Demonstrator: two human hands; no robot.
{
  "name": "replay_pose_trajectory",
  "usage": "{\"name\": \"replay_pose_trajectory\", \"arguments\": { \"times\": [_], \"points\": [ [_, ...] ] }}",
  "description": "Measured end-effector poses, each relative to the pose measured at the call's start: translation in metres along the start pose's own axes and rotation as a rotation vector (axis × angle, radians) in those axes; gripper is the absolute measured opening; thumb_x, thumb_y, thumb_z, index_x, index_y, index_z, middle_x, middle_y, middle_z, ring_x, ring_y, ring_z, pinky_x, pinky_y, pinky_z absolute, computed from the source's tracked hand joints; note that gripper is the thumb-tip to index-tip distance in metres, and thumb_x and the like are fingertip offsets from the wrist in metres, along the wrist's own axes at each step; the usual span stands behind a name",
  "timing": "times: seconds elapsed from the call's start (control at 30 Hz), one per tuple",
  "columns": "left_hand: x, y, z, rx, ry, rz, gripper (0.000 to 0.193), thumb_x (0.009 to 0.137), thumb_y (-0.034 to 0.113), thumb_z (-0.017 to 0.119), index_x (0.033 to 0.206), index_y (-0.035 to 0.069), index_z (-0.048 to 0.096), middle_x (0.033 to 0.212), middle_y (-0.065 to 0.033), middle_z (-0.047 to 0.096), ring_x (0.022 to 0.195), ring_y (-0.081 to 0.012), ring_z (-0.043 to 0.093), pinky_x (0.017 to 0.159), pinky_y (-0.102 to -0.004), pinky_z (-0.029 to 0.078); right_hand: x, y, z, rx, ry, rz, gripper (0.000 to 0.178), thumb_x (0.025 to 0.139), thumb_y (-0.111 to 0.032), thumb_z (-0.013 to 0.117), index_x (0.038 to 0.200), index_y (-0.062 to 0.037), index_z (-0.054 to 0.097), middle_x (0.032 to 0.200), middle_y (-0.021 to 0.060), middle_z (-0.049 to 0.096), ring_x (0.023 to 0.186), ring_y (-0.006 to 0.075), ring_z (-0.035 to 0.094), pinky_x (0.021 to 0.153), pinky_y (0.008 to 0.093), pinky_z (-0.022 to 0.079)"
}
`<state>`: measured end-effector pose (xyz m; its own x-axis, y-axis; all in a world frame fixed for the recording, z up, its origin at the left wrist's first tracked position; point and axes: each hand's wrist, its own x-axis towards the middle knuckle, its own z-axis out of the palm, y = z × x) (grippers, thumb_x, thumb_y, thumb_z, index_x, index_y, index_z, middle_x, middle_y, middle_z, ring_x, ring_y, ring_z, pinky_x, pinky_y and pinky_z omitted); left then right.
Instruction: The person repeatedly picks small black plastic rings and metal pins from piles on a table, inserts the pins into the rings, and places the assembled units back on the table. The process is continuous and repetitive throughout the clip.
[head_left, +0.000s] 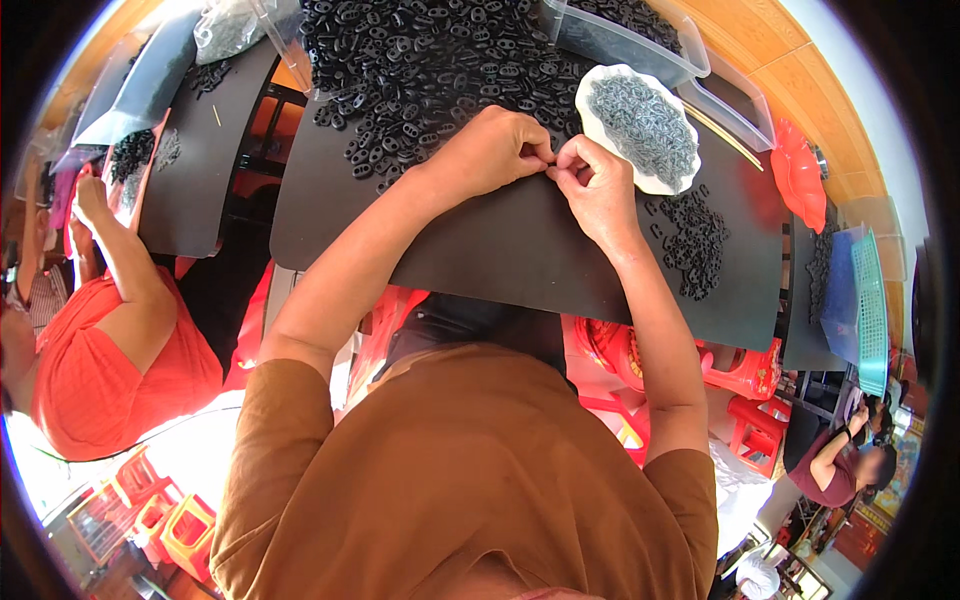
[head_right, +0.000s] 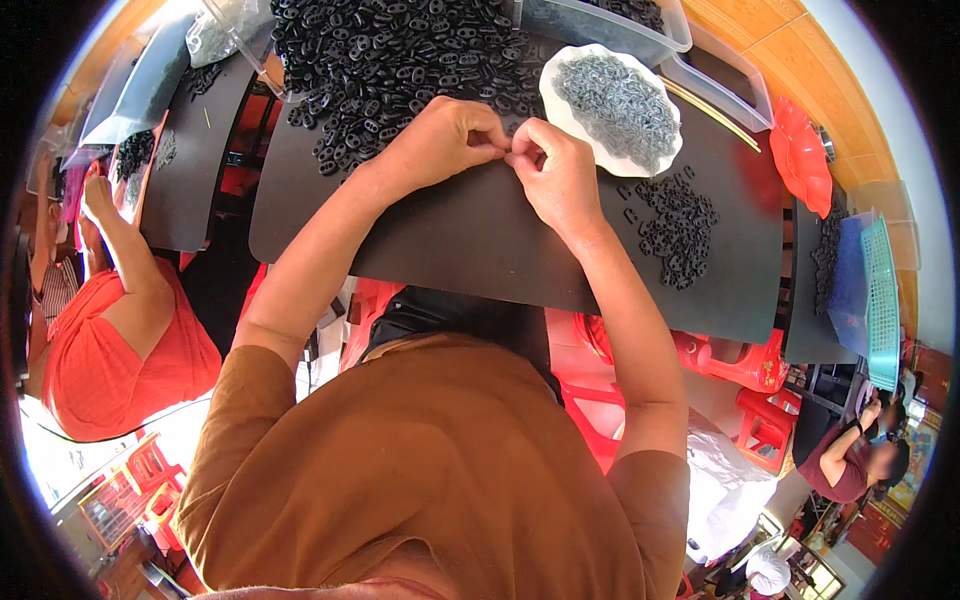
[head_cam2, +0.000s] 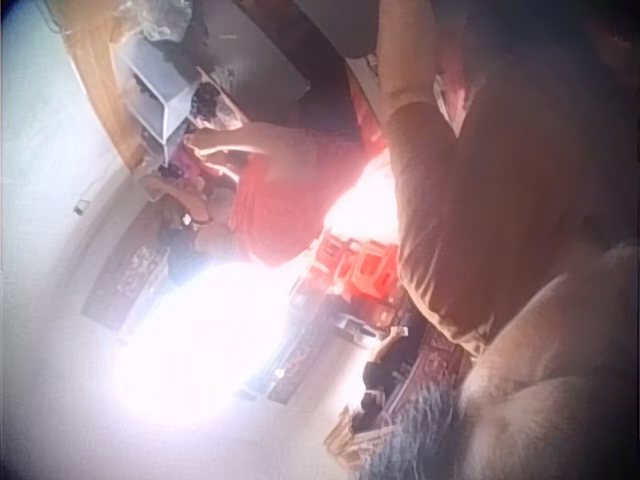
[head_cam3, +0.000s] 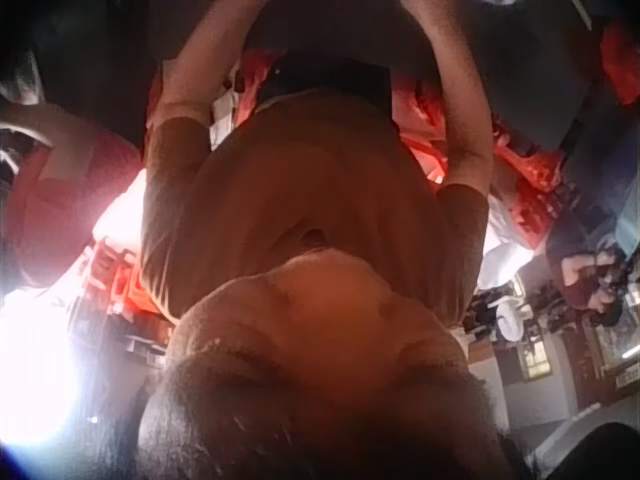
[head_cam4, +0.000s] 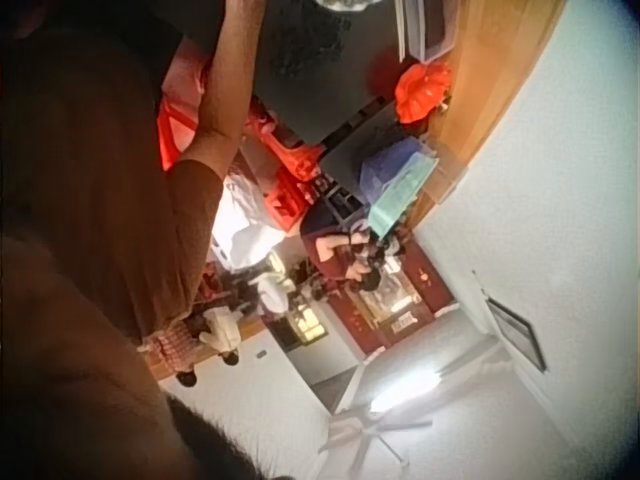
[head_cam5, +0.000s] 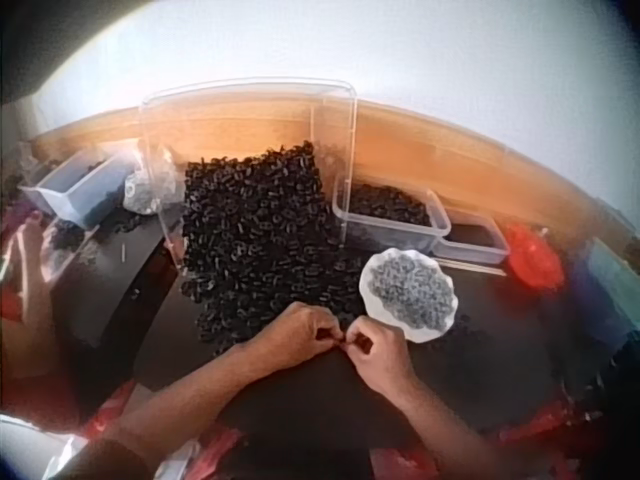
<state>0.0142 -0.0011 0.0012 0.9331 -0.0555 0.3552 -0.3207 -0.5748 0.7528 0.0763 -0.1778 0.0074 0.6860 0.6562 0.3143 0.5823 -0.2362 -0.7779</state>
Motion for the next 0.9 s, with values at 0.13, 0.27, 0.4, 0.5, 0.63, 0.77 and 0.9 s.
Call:
{"name": "replay_pose_trajectory", "arguments": {
  "times": [0.13, 0.27, 0.4, 0.5, 0.63, 0.77, 0.9],
  "points": [
    [0.0001, -0.0012, -0.0005, -0.005, -0.002, -0.001, 0.011, 0.074, 0.002, 0.07, 0.084, 0.0, 0.07, 0.079, -0.0118, 0.067, 0.073, -0.0259, 0.067, 0.067, -0.0326, 0.052, 0.0012, -0.0008, -0.0004, -0.015, -0.012, -0.014, 0.02, 0.074, 0.009, 0.07, 0.075, -0.0011, 0.053, 0.065, 0.0047, 0.057, 0.056, 0.011, 0.053, 0.053, 0.027, 0.044],
    [0.0012, 0.0013, -0.0025, -0.005, -0.014, -0.009, 0.01, 0.074, 0.002, 0.071, 0.084, 0.0, 0.07, 0.078, -0.0117, 0.067, 0.073, -0.025, 0.067, 0.066, -0.0324, 0.052, 0.0018, 0.0017, -0.0001, -0.004, -0.017, -0.007, 0.02, 0.074, 0.009, 0.069, 0.075, -0.0012, 0.052, 0.065, 0.0053, 0.056, 0.055, 0.0119, 0.053, 0.053, 0.028, 0.044],
    [-0.0001, 0.0023, -0.0022, -0.014, -0.013, -0.023, 0.01, 0.074, 0.002, 0.071, 0.083, 0.0, 0.07, 0.078, -0.0113, 0.067, 0.072, -0.0243, 0.067, 0.066, -0.0324, 0.051, 0.0012, 0.0007, -0.0002, -0.017, -0.028, -0.015, 0.019, 0.074, 0.009, 0.068, 0.075, -0.0013, 0.052, 0.065, 0.0057, 0.056, 0.055, 0.013, 0.054, 0.054, 0.0288, 0.044],
    [0.0002, 0.0019, -0.0027, -0.025, -0.015, -0.026, 0.009, 0.074, 0.003, 0.071, 0.082, 0.0, 0.069, 0.077, -0.0115, 0.067, 0.072, -0.0246, 0.067, 0.066, -0.0328, 0.051, 0.0019, 0.0011, -0.0011, -0.031, -0.034, -0.021, 0.019, 0.074, 0.009, 0.067, 0.075, -0.0017, 0.052, 0.066, 0.0064, 0.057, 0.055, 0.0156, 0.054, 0.054, 0.0296, 0.044],
    [0.0008, -0.0008, -0.0028, 0.033, -0.021, 0.013, 0.009, 0.074, 0.004, 0.071, 0.081, 0.0, 0.068, 0.077, -0.0124, 0.066, 0.072, -0.0254, 0.067, 0.066, -0.0335, 0.051, 0.004, 0.0041, 0.0005, -0.085, -0.047, -0.058, 0.017, 0.073, 0.009, 0.067, 0.075, -0.0023, 0.054, 0.067, 0.0073, 0.059, 0.055, 0.0197, 0.056, 0.054, 0.0312, 0.045],
    [-0.0016, -0.005, 0.0011, 0.061, -0.008, 0.024, 0.01, 0.074, 0.004, 0.071, 0.083, 0.0, 0.069, 0.076, -0.0127, 0.066, 0.071, -0.0255, 0.066, 0.065, -0.0331, 0.051, 0.003, 0.0004, 0.0002, -0.099, -0.062, -0.034, 0.015, 0.074, 0.007, 0.067, 0.078, -0.0025, 0.056, 0.068, 0.0074, 0.06, 0.057, 0.0192, 0.059, 0.056, 0.0306, 0.046],
    [0.0, 0.0005, -0.0049, -0.043, -0.079, -0.108, 0.015, 0.074, 0.005, 0.073, 0.089, 0.001, 0.072, 0.081, -0.0126, 0.07, 0.071, -0.0218, 0.067, 0.067, -0.0312, 0.051, -0.0007, 0.0054, -0.0003, 0.058, -0.028, 0.077, 0.01, 0.079, 0.004, 0.068, 0.081, -0.0017, 0.06, 0.066, 0.0038, 0.061, 0.062, 0.0122, 0.062, 0.059, 0.0269, 0.049]
  ]
}}
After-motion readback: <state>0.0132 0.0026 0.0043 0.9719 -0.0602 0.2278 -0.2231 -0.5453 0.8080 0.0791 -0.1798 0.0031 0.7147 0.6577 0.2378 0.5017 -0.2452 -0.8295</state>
